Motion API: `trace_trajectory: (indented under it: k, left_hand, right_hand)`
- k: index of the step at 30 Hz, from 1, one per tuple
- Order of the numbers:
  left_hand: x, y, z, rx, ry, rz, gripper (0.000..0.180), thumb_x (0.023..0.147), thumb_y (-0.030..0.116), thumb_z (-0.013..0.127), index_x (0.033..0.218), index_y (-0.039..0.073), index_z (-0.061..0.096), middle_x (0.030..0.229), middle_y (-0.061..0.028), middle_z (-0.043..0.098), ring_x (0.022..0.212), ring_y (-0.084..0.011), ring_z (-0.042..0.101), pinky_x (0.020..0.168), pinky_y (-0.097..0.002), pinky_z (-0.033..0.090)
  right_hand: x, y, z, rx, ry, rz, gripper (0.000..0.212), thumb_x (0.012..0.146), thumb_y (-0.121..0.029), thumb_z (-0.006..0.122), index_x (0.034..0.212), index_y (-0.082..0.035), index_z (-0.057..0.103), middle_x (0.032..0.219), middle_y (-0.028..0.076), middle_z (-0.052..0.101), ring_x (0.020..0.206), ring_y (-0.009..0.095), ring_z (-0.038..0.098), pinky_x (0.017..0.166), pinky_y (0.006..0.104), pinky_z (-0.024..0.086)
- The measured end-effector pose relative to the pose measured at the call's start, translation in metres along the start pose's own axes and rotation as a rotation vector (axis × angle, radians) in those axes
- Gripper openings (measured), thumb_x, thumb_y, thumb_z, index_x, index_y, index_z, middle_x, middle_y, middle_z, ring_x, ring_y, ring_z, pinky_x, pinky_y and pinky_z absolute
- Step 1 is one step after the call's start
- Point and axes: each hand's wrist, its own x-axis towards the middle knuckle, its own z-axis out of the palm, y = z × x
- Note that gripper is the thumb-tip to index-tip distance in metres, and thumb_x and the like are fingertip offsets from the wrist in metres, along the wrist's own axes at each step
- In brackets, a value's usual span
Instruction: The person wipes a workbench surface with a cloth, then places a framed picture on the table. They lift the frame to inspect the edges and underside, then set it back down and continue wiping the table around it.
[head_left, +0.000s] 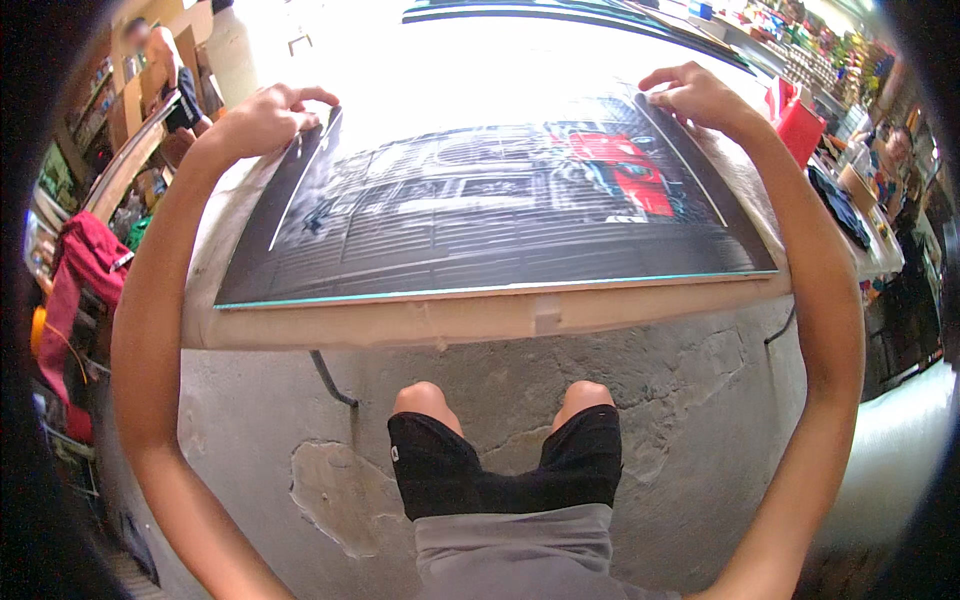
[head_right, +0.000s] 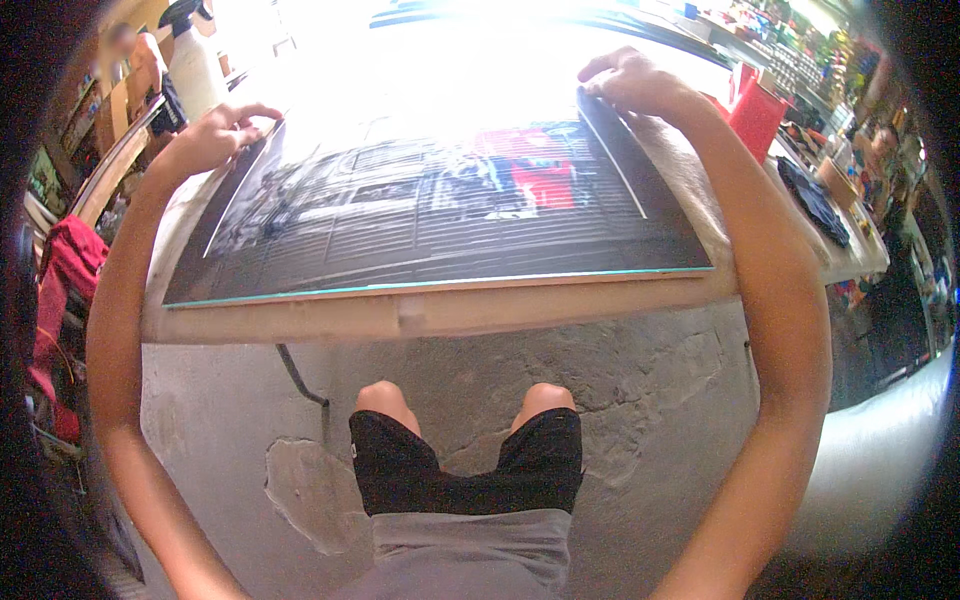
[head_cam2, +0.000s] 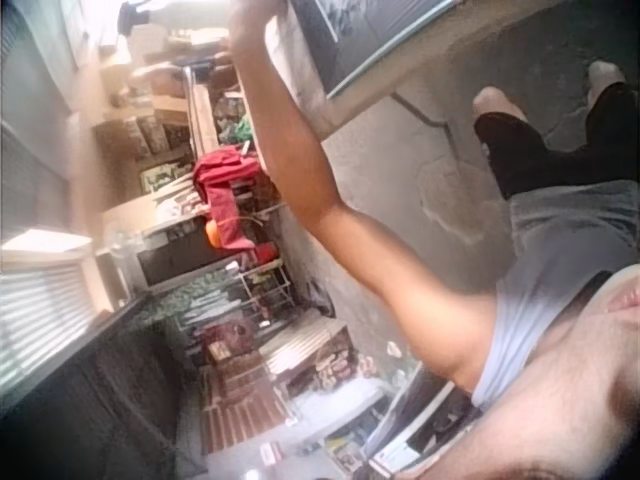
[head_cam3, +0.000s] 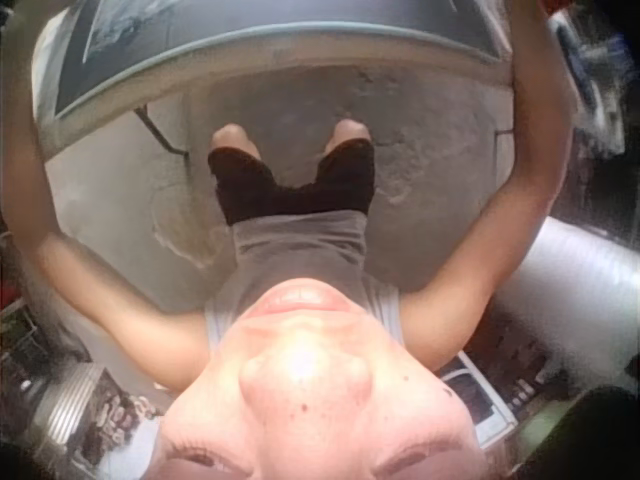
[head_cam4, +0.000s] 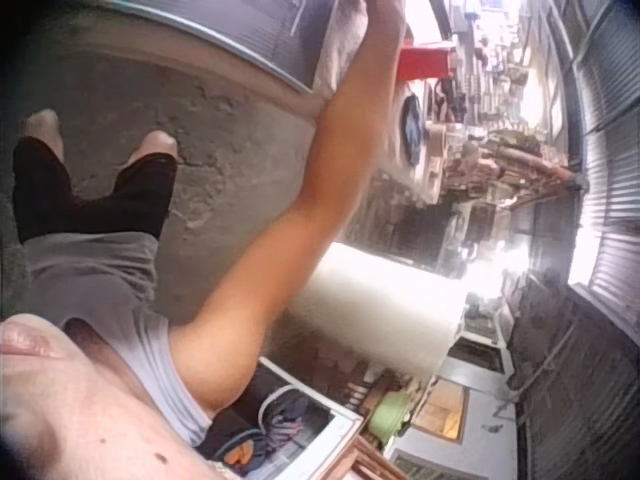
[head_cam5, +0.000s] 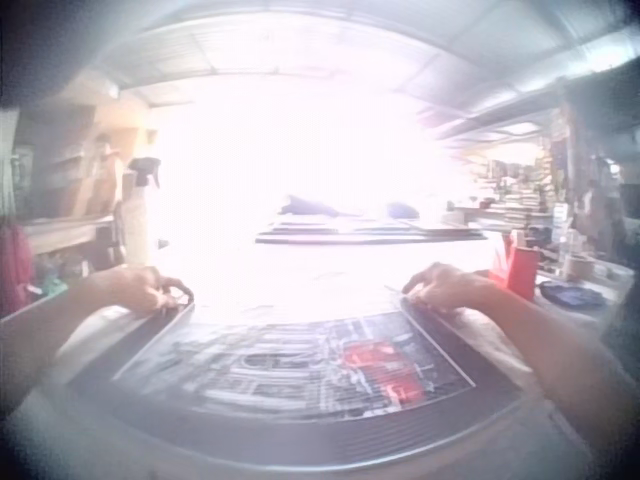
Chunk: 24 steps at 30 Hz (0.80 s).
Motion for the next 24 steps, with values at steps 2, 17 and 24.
trace_trajectory:
  k: [2,17,24]
  left_hand:
    - [0.000,0.001,-0.001,0.006,-0.024,-0.007,0.032,0.090,0.016,0.055,0.121,0.011,0.061,0.092,-0.0144,0.063,0.081,-0.0216,0.059,0.078,-0.0344,0.047]
    - [0.005,-0.019,0.012,0.080,0.136,0.064,0.034,0.089,0.018,0.058,0.123,0.012,0.061,0.095,-0.0172,0.064,0.084,-0.0230,0.057,0.078,-0.0347,0.045]
    - [0.006,-0.015,0.011,0.011,0.103,0.002,0.034,0.089,0.018,0.057,0.123,0.013,0.060,0.093,-0.0146,0.062,0.082,-0.0210,0.055,0.077,-0.0329,0.044]
  right_hand:
    - [0.000,0.000,-0.008,0.003,-0.071,-0.049,0.032,0.085,-0.019,0.063,0.114,-0.006,0.065,0.073,0.007,0.063,0.059,0.012,0.056,0.057,0.0305,0.048]
    - [-0.007,-0.014,-0.023,-0.110,-0.113,0.250,0.035,0.082,-0.038,0.070,0.084,-0.003,0.067,0.055,0.005,0.057,0.043,0.009,0.052,0.039,0.0240,0.040]
    - [-0.015,-0.002,-0.024,0.110,-0.167,0.243,0.035,0.083,-0.036,0.070,0.068,-0.007,0.058,0.050,0.001,0.050,0.036,0.007,0.044,0.030,0.0212,0.029]
